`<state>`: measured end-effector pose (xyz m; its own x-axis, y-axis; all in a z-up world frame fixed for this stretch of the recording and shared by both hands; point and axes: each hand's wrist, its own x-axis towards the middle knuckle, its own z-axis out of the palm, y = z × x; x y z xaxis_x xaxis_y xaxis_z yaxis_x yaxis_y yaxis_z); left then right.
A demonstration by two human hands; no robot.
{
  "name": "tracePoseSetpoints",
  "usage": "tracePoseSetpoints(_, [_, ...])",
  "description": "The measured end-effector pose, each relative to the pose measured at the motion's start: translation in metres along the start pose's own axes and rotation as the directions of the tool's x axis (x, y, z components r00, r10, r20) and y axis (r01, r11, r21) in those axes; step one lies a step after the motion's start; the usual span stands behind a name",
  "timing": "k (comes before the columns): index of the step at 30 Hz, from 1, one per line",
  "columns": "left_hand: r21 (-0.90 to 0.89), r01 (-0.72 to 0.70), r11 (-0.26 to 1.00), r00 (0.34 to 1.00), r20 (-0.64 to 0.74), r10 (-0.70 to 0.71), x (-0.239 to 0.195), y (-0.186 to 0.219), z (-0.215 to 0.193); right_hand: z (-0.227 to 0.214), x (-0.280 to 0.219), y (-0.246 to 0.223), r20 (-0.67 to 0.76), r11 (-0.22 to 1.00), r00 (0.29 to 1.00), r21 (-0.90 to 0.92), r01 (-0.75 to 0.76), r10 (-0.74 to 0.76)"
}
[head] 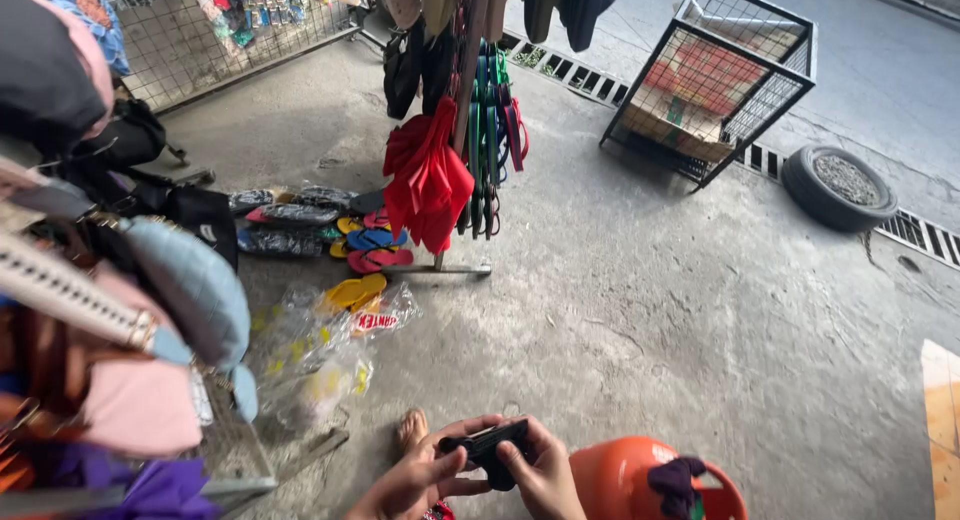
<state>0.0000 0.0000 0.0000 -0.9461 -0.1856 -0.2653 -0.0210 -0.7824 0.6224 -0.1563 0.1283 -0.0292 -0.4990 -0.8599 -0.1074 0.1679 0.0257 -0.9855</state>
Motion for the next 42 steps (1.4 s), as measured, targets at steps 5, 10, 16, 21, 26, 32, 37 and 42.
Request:
tracePoseSetpoints(5, [-0.021,0.201,0.979,0.976,-0.078,-0.202,0.083,0.112,-0.039,-0.011,0.149,-0.02,0.179,0.971,0.983,-0.228,0.077,-0.036])
tracePoseSetpoints(10, [0.197,0.246,0.949,0.968,-0.107,-0.228,0.196,0.159,-0.128,0.005,0.299,-0.049,0.279,0.885,0.96,-0.451,0.111,0.022])
tracePoseSetpoints(16, [0.051,0.021,0.998,0.935,-0.355,-0.002,0.267,0.216,-0.164,0.029,0.435,-0.061,0.31,0.742,0.94,-0.595,0.31,-0.145])
tracePoseSetpoints(21, [-0.19,-0.327,0.926,0.787,-0.597,0.155,0.302,0.225,-0.225,0.056,0.541,-0.011,0.539,0.735,0.823,-0.482,0.477,-0.181])
tracePoseSetpoints(26, [-0.366,-0.65,0.666,0.639,-0.737,0.219,0.367,0.18,-0.309,0.069,0.634,0.088,0.756,0.703,0.636,-0.368,0.609,-0.154])
tracePoseSetpoints(32, [-0.44,-0.774,0.456,0.541,-0.833,0.114,0.431,0.088,-0.507,0.102,0.708,0.305,0.747,0.73,0.65,-0.522,0.441,0.141])
tracePoseSetpoints(37, [-0.234,-0.817,0.527,0.383,-0.904,0.191,0.436,0.018,-0.725,0.156,0.775,0.531,0.669,0.779,0.651,-0.598,0.186,0.358])
tracePoseSetpoints(42, [0.082,-0.911,0.404,-0.032,-0.991,0.129,0.434,-0.052,-0.903,0.204,0.843,0.731,0.8,0.934,0.485,-0.33,-0.136,0.353])
